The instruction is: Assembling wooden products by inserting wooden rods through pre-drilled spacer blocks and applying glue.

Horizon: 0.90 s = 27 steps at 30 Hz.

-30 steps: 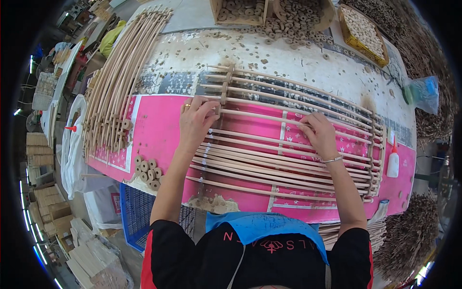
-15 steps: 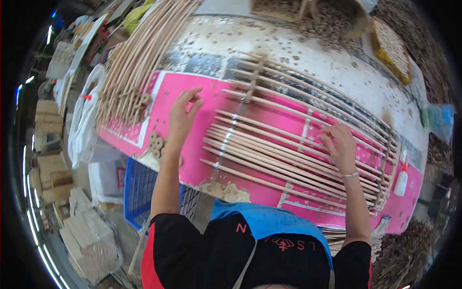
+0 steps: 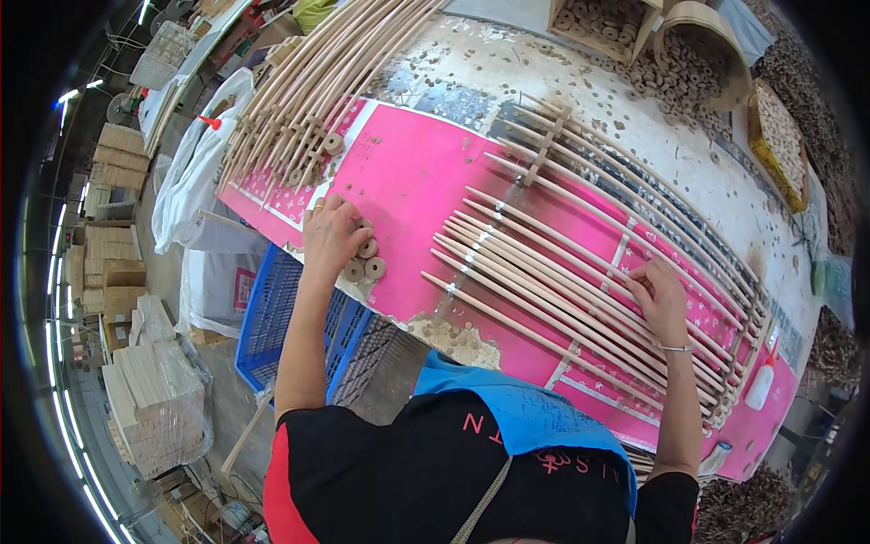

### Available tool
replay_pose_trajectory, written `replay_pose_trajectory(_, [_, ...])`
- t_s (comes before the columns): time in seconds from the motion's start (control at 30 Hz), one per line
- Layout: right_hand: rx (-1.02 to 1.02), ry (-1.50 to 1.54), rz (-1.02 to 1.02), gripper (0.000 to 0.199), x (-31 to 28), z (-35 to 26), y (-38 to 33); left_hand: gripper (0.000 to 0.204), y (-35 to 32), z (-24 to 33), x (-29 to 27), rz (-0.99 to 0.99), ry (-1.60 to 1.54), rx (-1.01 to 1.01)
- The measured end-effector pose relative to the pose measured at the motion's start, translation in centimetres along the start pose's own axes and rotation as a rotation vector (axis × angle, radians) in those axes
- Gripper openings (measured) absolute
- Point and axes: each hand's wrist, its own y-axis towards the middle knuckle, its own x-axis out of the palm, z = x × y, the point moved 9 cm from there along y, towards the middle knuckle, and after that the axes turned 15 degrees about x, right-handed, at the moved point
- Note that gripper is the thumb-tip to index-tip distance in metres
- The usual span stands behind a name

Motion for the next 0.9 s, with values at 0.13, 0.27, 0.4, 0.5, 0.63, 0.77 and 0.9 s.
replay_pose_trajectory(0.13, [0.103, 0.143, -0.017, 0.009, -0.5, 1.0, -0.1, 0.035, 0.5, 0.3, 0.0, -0.034, 0.014, -0.005])
replay_pose_trajectory(0.27, [0.135, 0.197, 0.004, 0.008, -0.7, 1.3, -0.4, 0.032, 2.4, 1.2, -0.8, 0.124, -0.249, -0.057])
replay_pose_trajectory(0.4, [0.129, 0.227, 0.002, 0.008, -0.8, 1.2, -0.6, 0.033, 5.7, 4.5, 2.4, 0.274, -1.223, -0.187])
replay_pose_trajectory(0.5, [0.131, 0.241, 0.010, 0.008, -1.0, 1.2, -0.7, 0.035, 7.9, 7.5, 4.6, 0.207, -1.505, -0.236])
replay_pose_trajectory(0.63, [0.115, 0.224, 0.034, 0.009, -1.3, 1.2, -0.8, 0.036, 9.5, 9.7, 6.2, 0.152, -1.695, -0.214])
replay_pose_trajectory(0.77, [0.095, 0.190, 0.018, 0.006, -1.0, 1.1, -0.7, 0.036, 10.1, 9.8, 6.4, 0.121, -1.603, -0.189])
replay_pose_trajectory(0.9, [0.087, 0.194, 0.037, 0.009, -1.2, 0.7, -0.5, 0.054, 10.7, 10.8, 6.0, 0.111, -1.595, -0.197])
